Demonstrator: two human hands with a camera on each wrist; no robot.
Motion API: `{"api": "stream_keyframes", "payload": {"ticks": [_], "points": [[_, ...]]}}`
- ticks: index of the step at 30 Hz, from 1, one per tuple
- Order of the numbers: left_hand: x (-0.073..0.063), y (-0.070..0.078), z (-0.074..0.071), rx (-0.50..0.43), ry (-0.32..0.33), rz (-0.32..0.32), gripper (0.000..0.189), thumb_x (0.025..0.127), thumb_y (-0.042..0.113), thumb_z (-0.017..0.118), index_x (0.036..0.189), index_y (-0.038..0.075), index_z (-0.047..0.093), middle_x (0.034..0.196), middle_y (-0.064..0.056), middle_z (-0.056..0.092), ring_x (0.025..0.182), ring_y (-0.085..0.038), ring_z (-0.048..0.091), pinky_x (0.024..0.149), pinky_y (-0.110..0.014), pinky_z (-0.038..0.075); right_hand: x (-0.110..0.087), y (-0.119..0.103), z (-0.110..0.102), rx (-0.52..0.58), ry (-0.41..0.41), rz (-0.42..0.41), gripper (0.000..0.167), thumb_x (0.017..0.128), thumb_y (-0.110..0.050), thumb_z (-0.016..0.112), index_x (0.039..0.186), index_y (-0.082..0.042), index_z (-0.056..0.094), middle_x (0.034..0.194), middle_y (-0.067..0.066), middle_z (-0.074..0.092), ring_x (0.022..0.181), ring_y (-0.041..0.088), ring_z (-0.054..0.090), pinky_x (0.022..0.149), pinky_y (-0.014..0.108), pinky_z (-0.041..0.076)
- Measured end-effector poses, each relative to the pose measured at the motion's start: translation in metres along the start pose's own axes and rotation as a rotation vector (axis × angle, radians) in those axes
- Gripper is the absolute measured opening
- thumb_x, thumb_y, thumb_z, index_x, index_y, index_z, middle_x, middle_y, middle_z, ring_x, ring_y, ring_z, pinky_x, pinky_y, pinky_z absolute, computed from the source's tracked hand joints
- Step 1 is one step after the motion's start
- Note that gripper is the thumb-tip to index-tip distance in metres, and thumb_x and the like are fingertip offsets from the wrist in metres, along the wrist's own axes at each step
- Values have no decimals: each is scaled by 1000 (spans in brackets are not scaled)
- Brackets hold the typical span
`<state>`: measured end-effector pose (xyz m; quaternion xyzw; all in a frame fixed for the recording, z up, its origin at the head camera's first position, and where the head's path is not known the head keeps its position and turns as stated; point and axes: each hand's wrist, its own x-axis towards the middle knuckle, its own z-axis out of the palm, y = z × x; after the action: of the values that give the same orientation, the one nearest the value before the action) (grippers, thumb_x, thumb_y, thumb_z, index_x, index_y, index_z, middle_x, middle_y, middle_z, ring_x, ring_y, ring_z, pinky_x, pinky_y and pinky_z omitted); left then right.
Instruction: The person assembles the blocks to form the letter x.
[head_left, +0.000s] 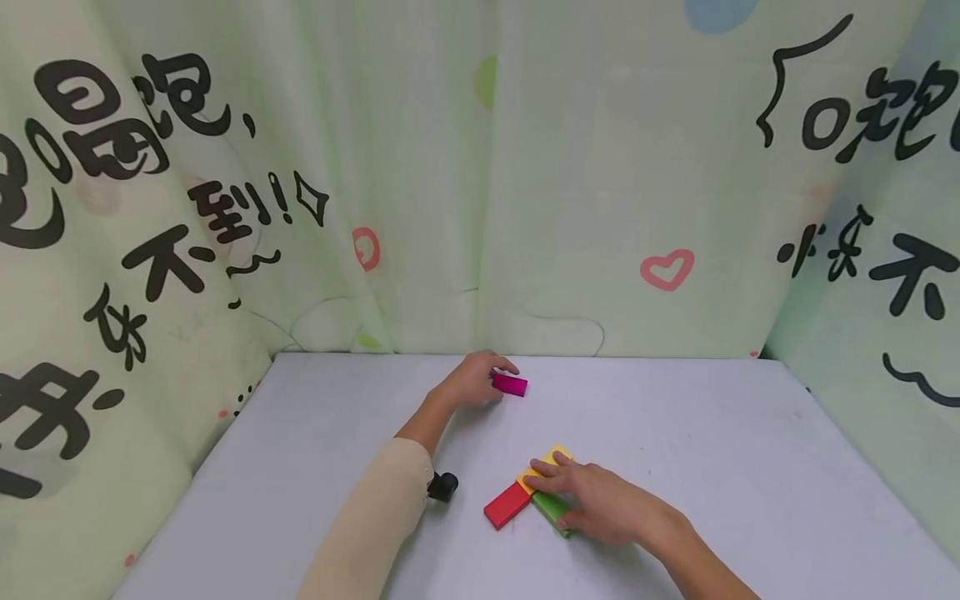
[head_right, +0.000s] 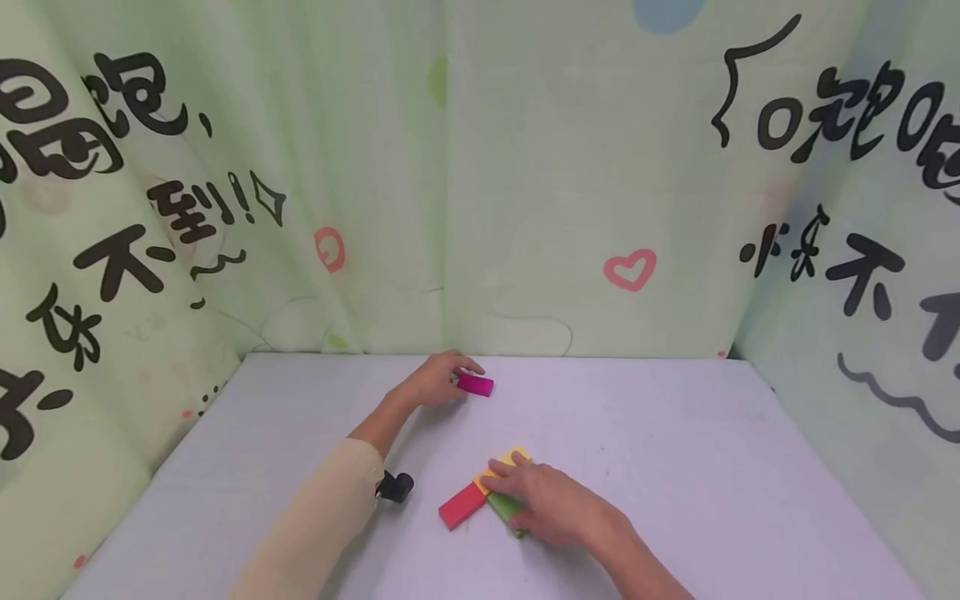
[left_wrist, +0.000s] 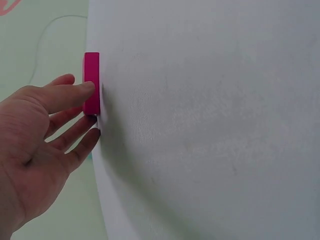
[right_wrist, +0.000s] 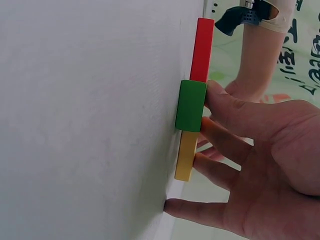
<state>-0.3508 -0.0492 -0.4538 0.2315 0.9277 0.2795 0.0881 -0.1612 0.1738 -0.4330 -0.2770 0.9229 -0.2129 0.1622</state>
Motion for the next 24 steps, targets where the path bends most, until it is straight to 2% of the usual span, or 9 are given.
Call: {"api": "stream_keyframes", "payload": {"ticks": [10,13,18,24], "points": [[4,3,1,76,-1,15,40,94,5,74,131,22,73,130,-7,63,119,-22,56,96,-34,56,0,0,-1,15,-6,3,62,92,-11,77,150,-22,59,161,3,49,155,44,31,112,67,40],[4,5,2,88,-11,23,40,94,5,74,131,21,73,134,-10,62,123,-24,56,98,-35,56,0,0,-1,25,-3,3,61,92,-10,76,149,-23,59,161,3,49,155,45,31,111,68,40],[3,10,2,103,-21,12,41,96,3,71,132,20,72,138,-12,59,127,-27,56,99,-37,57,-1,1,1,25,0,-3,61,92,-11,76,150,-24,59,162,3,49,155,44,30,113,68,38],[5,11,6,143,-10,-2,40,97,2,68,131,21,73,132,-9,62,120,-22,57,97,-34,57,-1,1,1,23,0,-8,62,92,-11,76,150,-24,59,161,3,49,155,45,31,112,68,39]]}}
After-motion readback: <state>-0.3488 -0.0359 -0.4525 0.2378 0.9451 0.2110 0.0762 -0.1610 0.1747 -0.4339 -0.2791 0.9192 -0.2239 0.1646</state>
